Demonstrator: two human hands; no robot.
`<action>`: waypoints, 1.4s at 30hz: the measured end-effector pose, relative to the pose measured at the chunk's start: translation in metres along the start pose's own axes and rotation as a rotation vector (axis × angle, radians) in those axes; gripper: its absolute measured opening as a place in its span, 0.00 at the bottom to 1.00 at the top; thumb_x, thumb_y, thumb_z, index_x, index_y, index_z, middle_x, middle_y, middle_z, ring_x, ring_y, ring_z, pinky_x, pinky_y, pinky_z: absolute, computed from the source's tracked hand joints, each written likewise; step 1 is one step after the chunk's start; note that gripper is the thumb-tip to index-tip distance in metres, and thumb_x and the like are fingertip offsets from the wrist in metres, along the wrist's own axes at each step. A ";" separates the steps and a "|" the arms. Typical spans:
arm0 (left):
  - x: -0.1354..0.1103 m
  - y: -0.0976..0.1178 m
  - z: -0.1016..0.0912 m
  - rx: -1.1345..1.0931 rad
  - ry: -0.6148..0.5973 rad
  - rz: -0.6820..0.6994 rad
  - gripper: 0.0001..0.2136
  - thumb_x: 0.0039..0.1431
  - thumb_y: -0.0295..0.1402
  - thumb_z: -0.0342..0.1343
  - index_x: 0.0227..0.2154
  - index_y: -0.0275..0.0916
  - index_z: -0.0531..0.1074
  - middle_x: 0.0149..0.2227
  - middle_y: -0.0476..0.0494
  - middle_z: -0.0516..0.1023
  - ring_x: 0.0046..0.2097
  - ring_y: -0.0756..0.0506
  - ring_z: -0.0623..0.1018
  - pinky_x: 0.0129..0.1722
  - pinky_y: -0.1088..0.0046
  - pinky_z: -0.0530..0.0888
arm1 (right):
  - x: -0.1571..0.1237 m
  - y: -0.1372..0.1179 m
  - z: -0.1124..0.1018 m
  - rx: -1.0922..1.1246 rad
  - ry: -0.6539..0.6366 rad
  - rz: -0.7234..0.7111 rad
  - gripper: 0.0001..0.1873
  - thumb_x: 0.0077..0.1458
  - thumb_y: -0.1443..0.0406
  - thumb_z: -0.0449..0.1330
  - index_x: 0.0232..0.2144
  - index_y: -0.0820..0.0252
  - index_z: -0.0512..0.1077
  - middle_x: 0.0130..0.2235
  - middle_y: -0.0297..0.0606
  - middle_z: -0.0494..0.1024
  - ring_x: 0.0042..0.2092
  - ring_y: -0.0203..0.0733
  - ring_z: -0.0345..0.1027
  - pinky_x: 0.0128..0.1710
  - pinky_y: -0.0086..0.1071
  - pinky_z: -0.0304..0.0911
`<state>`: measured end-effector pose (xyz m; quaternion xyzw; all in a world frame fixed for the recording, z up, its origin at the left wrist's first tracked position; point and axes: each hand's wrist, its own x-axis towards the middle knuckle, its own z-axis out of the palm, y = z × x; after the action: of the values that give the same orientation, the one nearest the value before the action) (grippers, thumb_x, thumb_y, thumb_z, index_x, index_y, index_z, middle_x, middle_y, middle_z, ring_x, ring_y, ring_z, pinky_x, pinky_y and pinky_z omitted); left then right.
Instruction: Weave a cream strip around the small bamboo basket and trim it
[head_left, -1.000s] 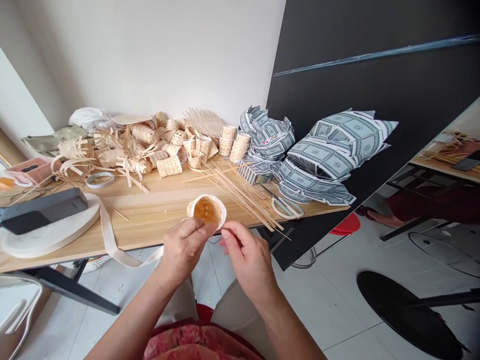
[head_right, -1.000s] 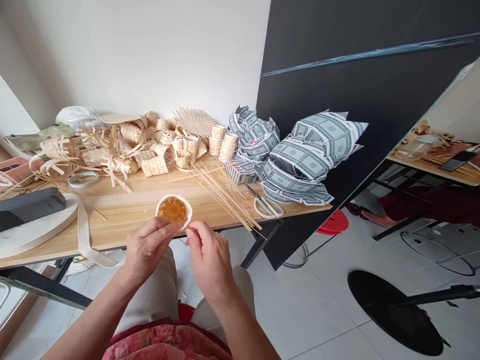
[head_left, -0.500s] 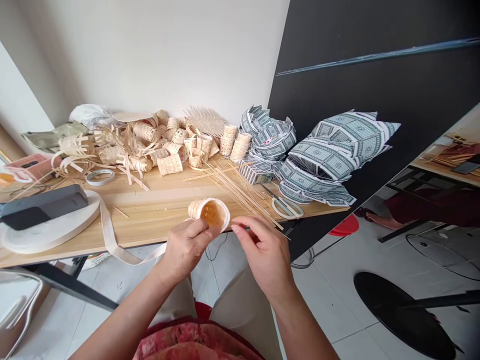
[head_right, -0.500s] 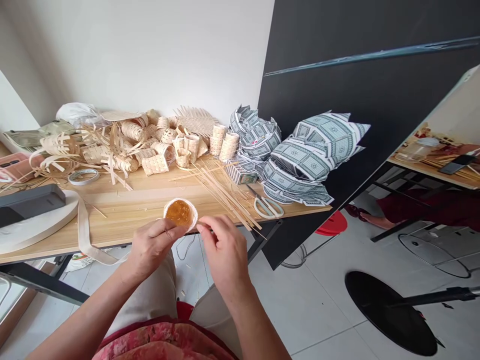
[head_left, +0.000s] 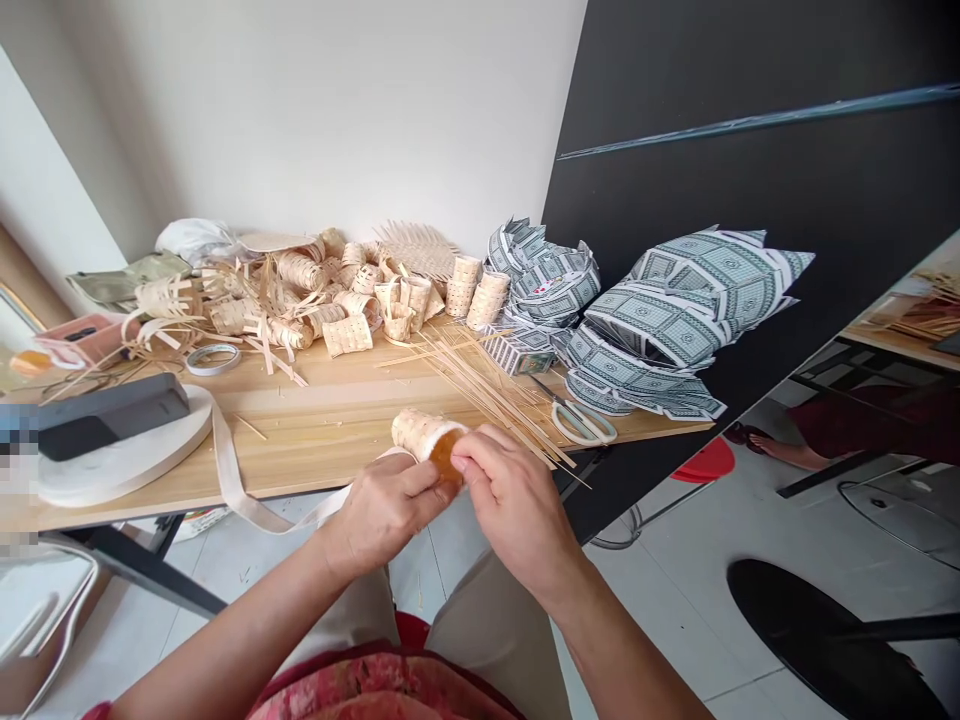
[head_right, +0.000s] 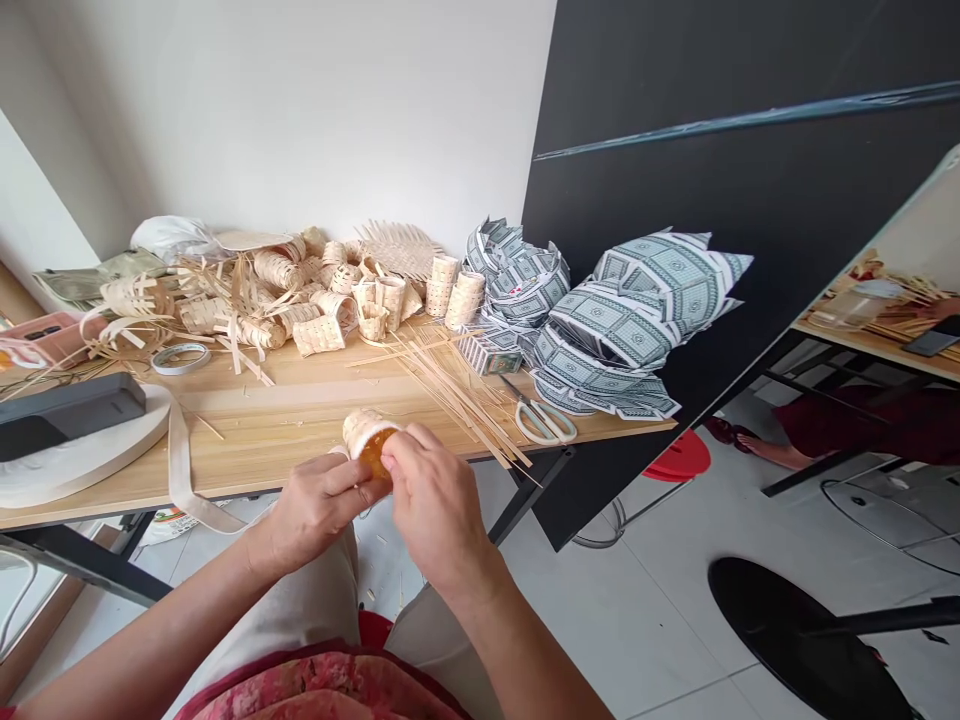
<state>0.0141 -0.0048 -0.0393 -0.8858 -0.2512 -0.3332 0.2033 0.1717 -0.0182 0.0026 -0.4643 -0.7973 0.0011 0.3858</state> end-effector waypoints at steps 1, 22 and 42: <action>-0.001 0.001 0.000 -0.022 -0.028 0.016 0.11 0.62 0.26 0.43 0.32 0.37 0.72 0.24 0.49 0.69 0.25 0.51 0.64 0.23 0.75 0.59 | 0.001 -0.001 -0.003 0.063 0.098 0.004 0.11 0.55 0.73 0.48 0.22 0.59 0.63 0.24 0.33 0.66 0.28 0.35 0.60 0.27 0.28 0.54; 0.025 -0.016 -0.025 -1.272 -0.042 -0.767 0.13 0.47 0.43 0.60 0.24 0.36 0.77 0.22 0.48 0.71 0.23 0.53 0.68 0.22 0.77 0.64 | 0.034 0.050 -0.040 1.322 0.108 0.612 0.11 0.43 0.65 0.63 0.25 0.58 0.62 0.19 0.23 0.58 0.16 0.25 0.48 0.11 0.18 0.38; 0.020 -0.024 -0.021 -1.049 -0.102 -0.542 0.16 0.55 0.44 0.52 0.27 0.35 0.76 0.24 0.46 0.72 0.25 0.52 0.71 0.23 0.77 0.67 | 0.028 0.095 -0.035 1.159 0.476 0.619 0.11 0.40 0.66 0.66 0.21 0.59 0.64 0.16 0.24 0.60 0.18 0.27 0.54 0.16 0.21 0.50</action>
<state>0.0026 0.0095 -0.0063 -0.7873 -0.2795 -0.4097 -0.3664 0.2558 0.0439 0.0097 -0.3768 -0.3931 0.4343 0.7176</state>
